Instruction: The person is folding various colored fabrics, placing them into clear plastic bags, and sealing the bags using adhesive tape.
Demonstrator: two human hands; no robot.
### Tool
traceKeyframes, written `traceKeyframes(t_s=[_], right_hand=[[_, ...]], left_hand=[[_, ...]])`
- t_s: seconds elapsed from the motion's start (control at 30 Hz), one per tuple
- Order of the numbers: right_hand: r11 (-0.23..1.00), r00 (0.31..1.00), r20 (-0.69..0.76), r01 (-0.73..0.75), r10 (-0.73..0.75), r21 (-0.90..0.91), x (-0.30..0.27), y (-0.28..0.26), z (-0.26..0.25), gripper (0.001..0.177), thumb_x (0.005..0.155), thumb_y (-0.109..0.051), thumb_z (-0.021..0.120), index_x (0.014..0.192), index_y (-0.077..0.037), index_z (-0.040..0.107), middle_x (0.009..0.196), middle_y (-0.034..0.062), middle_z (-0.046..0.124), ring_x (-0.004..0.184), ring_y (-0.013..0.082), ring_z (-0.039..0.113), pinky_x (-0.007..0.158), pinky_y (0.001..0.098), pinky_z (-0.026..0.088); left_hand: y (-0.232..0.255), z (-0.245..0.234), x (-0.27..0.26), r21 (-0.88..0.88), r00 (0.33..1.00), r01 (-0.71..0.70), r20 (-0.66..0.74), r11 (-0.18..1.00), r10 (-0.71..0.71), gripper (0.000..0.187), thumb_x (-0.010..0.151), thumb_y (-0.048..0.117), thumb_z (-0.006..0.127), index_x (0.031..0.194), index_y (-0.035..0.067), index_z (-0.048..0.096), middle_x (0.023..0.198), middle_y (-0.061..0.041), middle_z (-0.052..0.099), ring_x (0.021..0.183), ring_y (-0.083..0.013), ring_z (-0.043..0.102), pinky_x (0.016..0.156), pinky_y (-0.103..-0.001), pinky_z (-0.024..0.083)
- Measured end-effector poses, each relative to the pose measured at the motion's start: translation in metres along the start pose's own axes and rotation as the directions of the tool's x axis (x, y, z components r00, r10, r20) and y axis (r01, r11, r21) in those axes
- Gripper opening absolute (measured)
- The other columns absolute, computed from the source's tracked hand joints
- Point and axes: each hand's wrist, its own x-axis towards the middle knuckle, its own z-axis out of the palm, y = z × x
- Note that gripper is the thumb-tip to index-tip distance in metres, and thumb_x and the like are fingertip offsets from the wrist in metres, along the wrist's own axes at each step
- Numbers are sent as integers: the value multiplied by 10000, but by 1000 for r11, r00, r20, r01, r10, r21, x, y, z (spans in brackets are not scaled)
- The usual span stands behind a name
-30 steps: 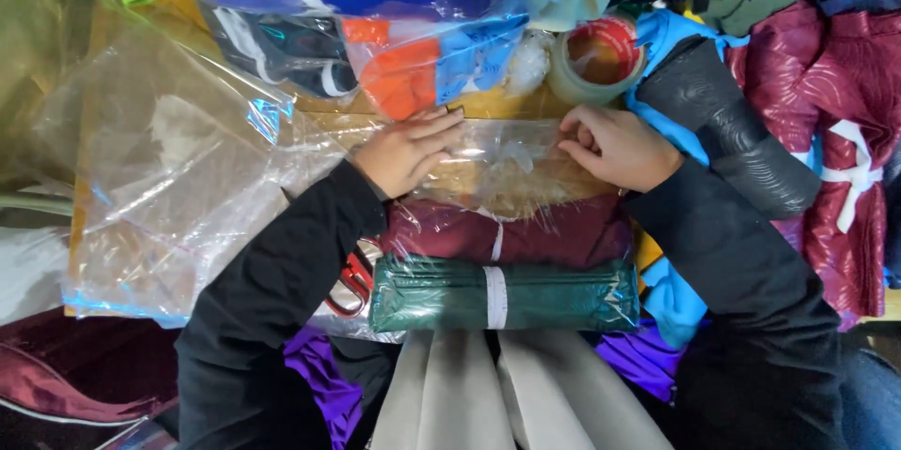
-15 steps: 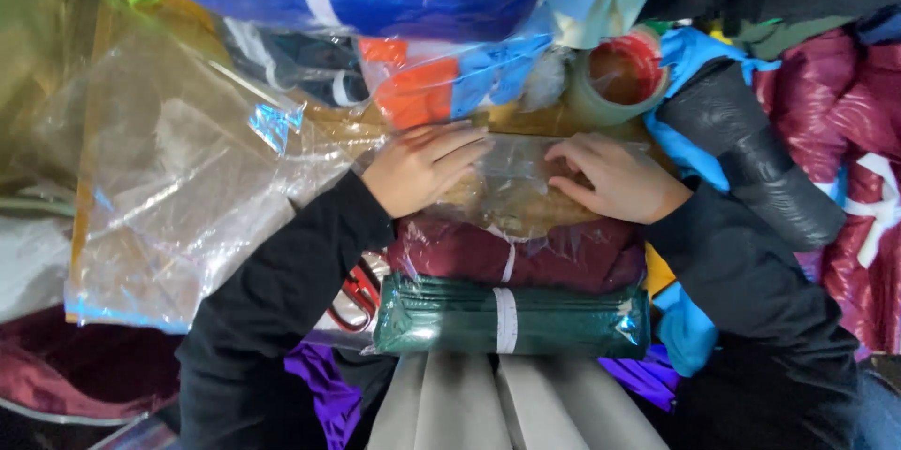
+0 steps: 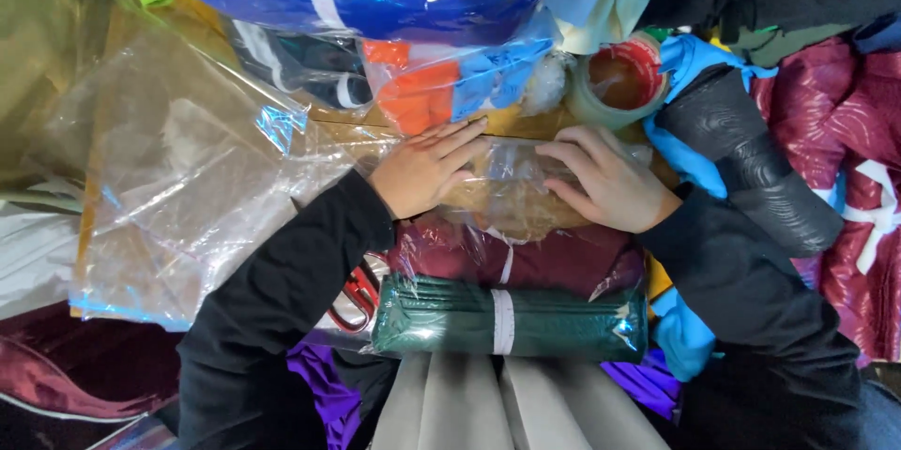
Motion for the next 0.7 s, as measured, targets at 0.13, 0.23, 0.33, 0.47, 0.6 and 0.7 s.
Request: traceKeyframes(t_s=[0.13, 0.23, 0.33, 0.47, 0.6, 0.7], right_hand=[[999, 999, 15, -34, 34, 25, -2, -2, -8, 439, 996, -274, 675, 1388, -118, 551, 1097, 42, 543, 1065, 326, 604, 852, 425, 552], [993, 988, 143, -78, 65, 85, 0, 4, -5, 399, 1011, -315, 618, 1349, -118, 543, 946, 48, 566, 960, 338, 637, 801, 424, 575], [971, 960, 253, -166, 120, 169, 2, 6, -2, 379, 1028, -291, 602, 1328, -64, 549, 887, 71, 570, 888, 354, 652, 774, 460, 571], [970, 949, 278, -196, 152, 140, -4, 8, -3, 418, 987, -344, 652, 1310, -100, 547, 879, 68, 556, 936, 370, 650, 764, 484, 560], [951, 918, 348, -260, 191, 165, 0, 9, -6, 437, 987, -360, 655, 1331, -120, 536, 888, 51, 553, 937, 342, 656, 769, 455, 567], [947, 920, 339, -268, 197, 179, -1, 10, -6, 396, 1002, -317, 636, 1337, -126, 546, 874, 38, 539, 935, 344, 654, 771, 441, 566]], left_hand=[[3, -10, 6, -27, 1000, -9, 28, 1000, 10, 495, 1090, 393, 489, 1478, 87, 518, 1562, -155, 489, 1342, -362, 564, 1097, -490, 479], [3, -12, 6, -85, 998, 24, 57, 996, -19, 513, 1067, 406, 522, 1472, 91, 517, 1552, -178, 493, 1315, -390, 577, 1081, -513, 488], [-1, -9, 4, -37, 999, 3, 55, 999, -1, 528, 1052, 444, 534, 1460, 109, 529, 1574, -144, 479, 1340, -354, 569, 1095, -477, 484], [2, -8, 4, -43, 997, 15, 71, 999, -12, 537, 1050, 444, 537, 1468, 107, 524, 1566, -152, 487, 1331, -360, 572, 1091, -484, 483], [1, -6, 2, -49, 997, 26, 81, 998, -22, 538, 1047, 435, 546, 1464, 97, 519, 1572, -153, 480, 1347, -360, 560, 1104, -489, 467], [0, -8, 3, -30, 997, 20, 78, 999, -17, 528, 1050, 438, 551, 1451, 95, 526, 1576, -138, 478, 1369, -338, 548, 1102, -467, 472]])
